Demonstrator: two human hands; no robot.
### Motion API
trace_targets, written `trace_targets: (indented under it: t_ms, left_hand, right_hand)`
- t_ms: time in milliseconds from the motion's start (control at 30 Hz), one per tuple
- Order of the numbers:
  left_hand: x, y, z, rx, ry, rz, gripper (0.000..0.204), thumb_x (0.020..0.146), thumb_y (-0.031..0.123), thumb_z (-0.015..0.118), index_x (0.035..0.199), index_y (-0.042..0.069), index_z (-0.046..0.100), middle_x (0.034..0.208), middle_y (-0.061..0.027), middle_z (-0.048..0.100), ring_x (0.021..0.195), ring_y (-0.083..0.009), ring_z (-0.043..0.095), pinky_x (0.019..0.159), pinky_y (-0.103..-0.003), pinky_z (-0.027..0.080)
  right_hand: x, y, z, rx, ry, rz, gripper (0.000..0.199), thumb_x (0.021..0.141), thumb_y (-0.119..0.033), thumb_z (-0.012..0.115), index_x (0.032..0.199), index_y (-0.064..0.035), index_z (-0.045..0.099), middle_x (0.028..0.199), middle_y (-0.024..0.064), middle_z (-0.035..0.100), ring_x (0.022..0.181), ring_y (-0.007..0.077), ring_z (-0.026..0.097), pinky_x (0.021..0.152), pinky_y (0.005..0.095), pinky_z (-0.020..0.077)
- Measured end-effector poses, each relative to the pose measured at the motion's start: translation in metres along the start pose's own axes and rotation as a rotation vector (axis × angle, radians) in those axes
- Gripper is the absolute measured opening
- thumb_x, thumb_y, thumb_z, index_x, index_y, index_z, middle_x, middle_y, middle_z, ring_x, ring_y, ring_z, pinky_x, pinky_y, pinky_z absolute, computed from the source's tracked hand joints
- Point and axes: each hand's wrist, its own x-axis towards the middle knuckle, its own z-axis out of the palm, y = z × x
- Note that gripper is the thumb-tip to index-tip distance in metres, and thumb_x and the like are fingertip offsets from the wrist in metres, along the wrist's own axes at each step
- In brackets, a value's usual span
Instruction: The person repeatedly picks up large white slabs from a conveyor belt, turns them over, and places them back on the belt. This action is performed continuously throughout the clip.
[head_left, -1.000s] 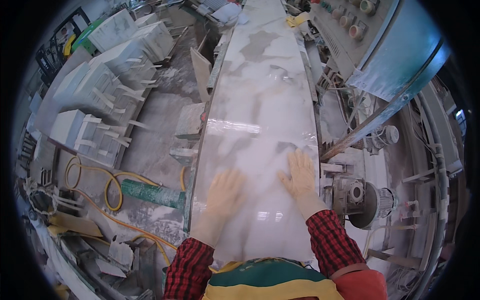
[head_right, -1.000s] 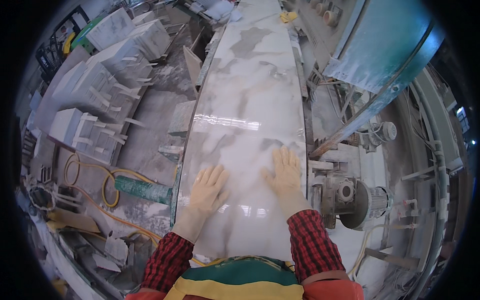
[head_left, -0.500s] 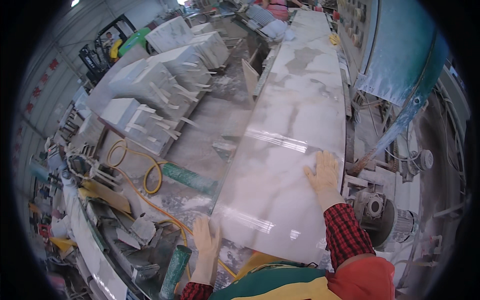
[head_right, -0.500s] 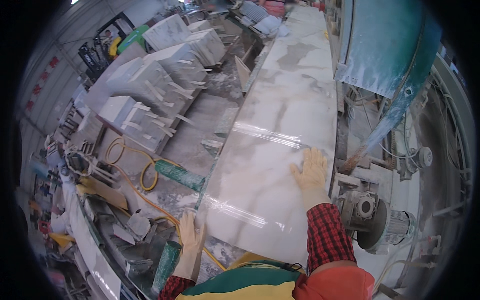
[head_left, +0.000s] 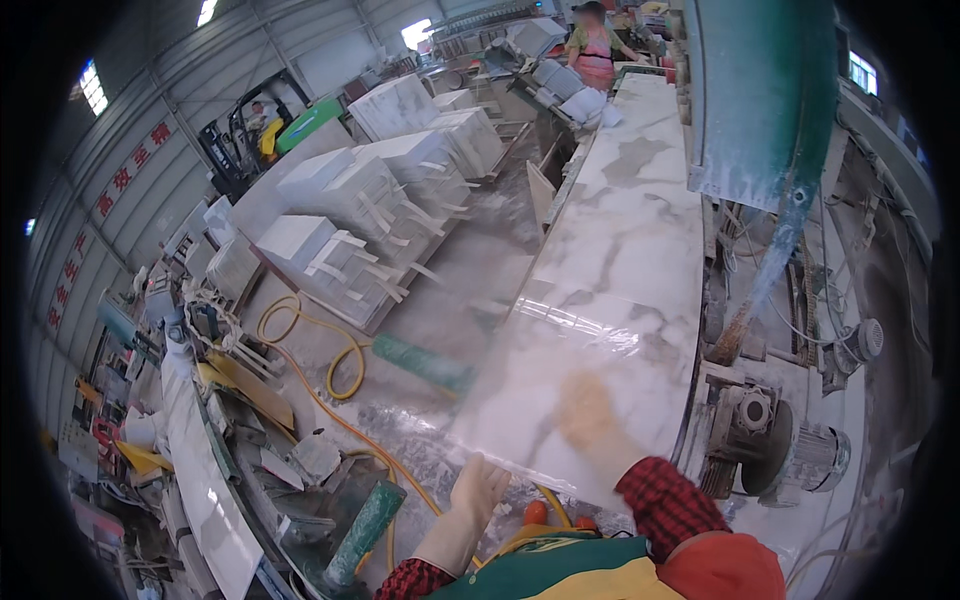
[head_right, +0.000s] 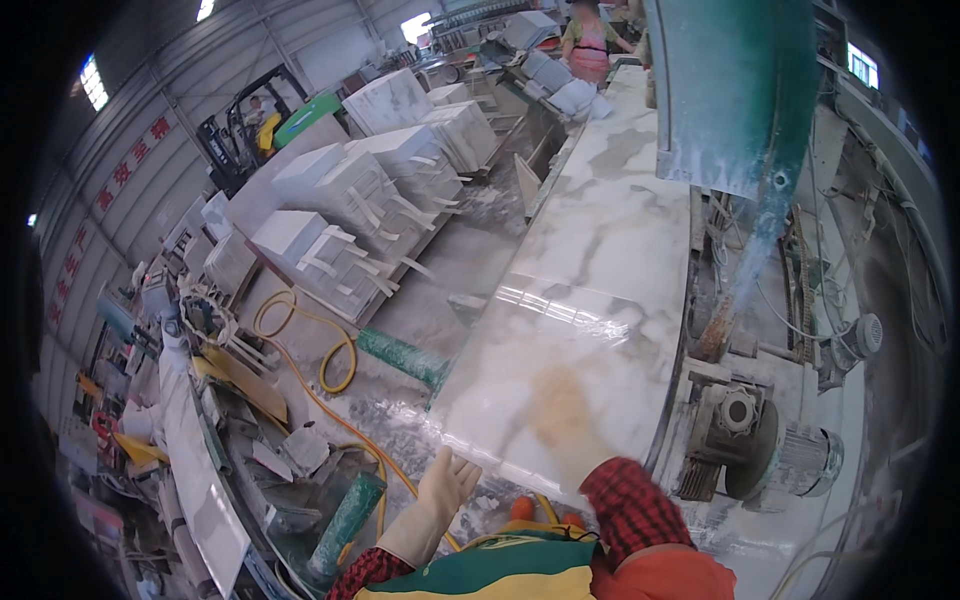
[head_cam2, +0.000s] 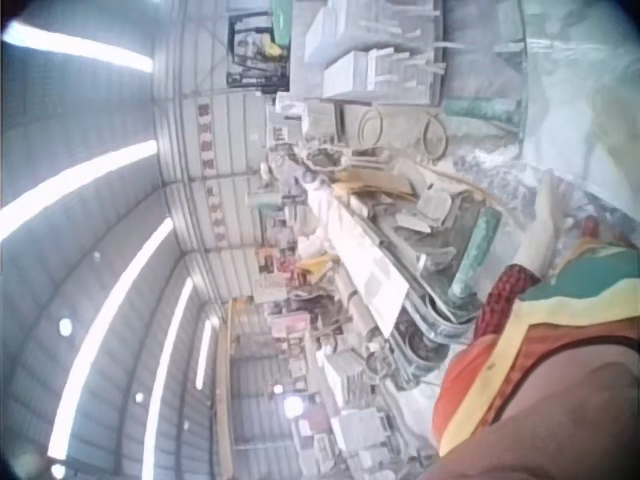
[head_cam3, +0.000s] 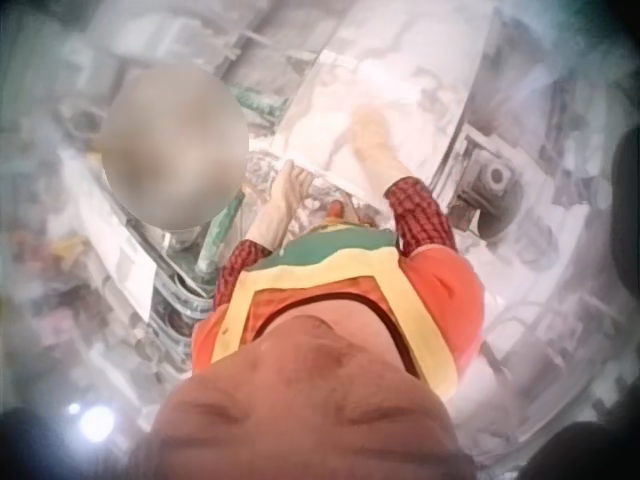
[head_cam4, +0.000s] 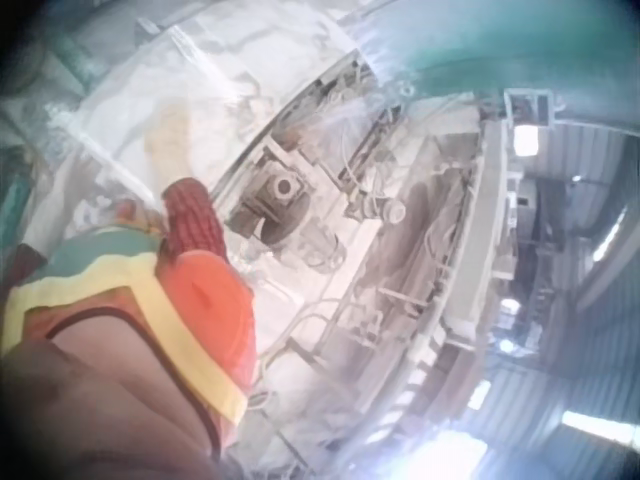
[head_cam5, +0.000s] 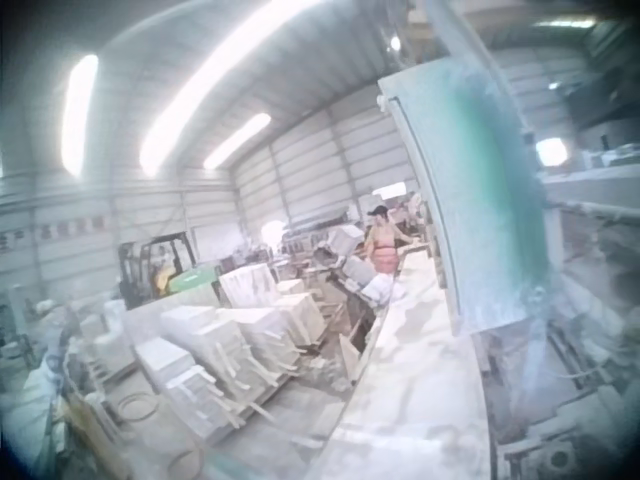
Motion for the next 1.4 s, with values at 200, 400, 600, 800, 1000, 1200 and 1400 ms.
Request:
trace_targets:
  t_ms: [200, 400, 600, 800, 1000, 1200, 1400]
  left_hand:
    - [0.0, 0.007, 0.012, -0.019, 0.041, -0.036, 0.077, 0.118, 0.044, 0.05, 0.169, -0.008, 0.026, 0.177, -0.0244, 0.032, 0.159, -0.0383, 0.041, 0.132, -0.048, 0.037]
    - [0.005, 0.018, 0.001, 0.153, -0.062, -0.032, 0.071, 0.118, 0.038, 0.051, 0.17, -0.003, 0.027, 0.172, -0.0255, 0.04, 0.159, -0.0386, 0.043, 0.132, -0.047, 0.038]
    - [0.008, 0.031, -0.097, 0.321, 0.043, -0.02, 0.069, 0.114, 0.034, 0.058, 0.168, 0.0, 0.031, 0.163, -0.0239, 0.053, 0.146, -0.0382, 0.058, 0.122, -0.049, 0.05]
    - [-0.072, 0.002, -0.285, 0.267, 0.653, 0.095, 0.038, 0.108, 0.032, 0.061, 0.138, 0.007, 0.06, 0.111, -0.0093, 0.069, 0.085, -0.0225, 0.066, 0.069, -0.036, 0.053]
    - [-0.203, -0.077, -0.342, 0.089, 1.036, 0.029, 0.03, 0.112, 0.034, 0.057, 0.125, 0.009, 0.065, 0.091, -0.0048, 0.065, 0.062, -0.0162, 0.057, 0.051, -0.032, 0.044]
    - [-0.277, -0.163, -0.375, 0.0, 1.156, 0.013, 0.04, 0.114, 0.034, 0.056, 0.143, 0.007, 0.063, 0.097, -0.0066, 0.069, 0.066, -0.0166, 0.06, 0.053, -0.034, 0.048]
    - [-0.307, -0.192, -0.387, 0.074, 1.005, -0.034, 0.043, 0.11, 0.041, 0.06, 0.138, 0.008, 0.065, 0.109, -0.0065, 0.072, 0.08, -0.019, 0.069, 0.062, -0.035, 0.056]
  right_hand:
    - [-0.04, -0.086, 0.068, 0.225, 0.097, -0.487, 0.053, 0.104, -0.026, 0.058, 0.149, 0.0013, 0.058, 0.157, 0.024, 0.057, 0.152, 0.0389, 0.049, 0.131, 0.0519, 0.0314]
    - [-0.056, -0.064, 0.046, 0.217, 0.077, -0.561, 0.054, 0.106, -0.028, 0.056, 0.151, 0.0034, 0.056, 0.158, 0.0249, 0.056, 0.154, 0.0388, 0.046, 0.132, 0.0498, 0.0314]
    - [-0.104, -0.011, 0.025, 0.208, -0.008, -0.514, 0.054, 0.105, -0.022, 0.057, 0.153, 0.0016, 0.055, 0.159, 0.025, 0.056, 0.151, 0.0408, 0.05, 0.129, 0.0481, 0.0378]
    - [-0.171, 0.054, 0.016, 0.162, 0.053, -0.5, 0.053, 0.104, -0.023, 0.055, 0.151, 0.0008, 0.056, 0.157, 0.0255, 0.057, 0.148, 0.041, 0.053, 0.129, 0.051, 0.0366]
    - [-0.206, 0.081, -0.021, 0.05, -0.021, -0.456, 0.055, 0.098, -0.021, 0.061, 0.15, -0.0008, 0.058, 0.156, 0.025, 0.058, 0.146, 0.0425, 0.053, 0.128, 0.0534, 0.037]
    - [-0.196, 0.094, -0.023, 0.08, -0.091, -0.548, 0.06, 0.096, -0.018, 0.064, 0.152, 0.0012, 0.054, 0.157, 0.0308, 0.054, 0.146, 0.0522, 0.05, 0.126, 0.0604, 0.036]
    - [-0.203, 0.106, -0.022, 0.028, -0.009, -0.6, 0.063, 0.097, -0.015, 0.062, 0.156, 0.0029, 0.051, 0.156, 0.0319, 0.055, 0.143, 0.0542, 0.051, 0.125, 0.0621, 0.0371]
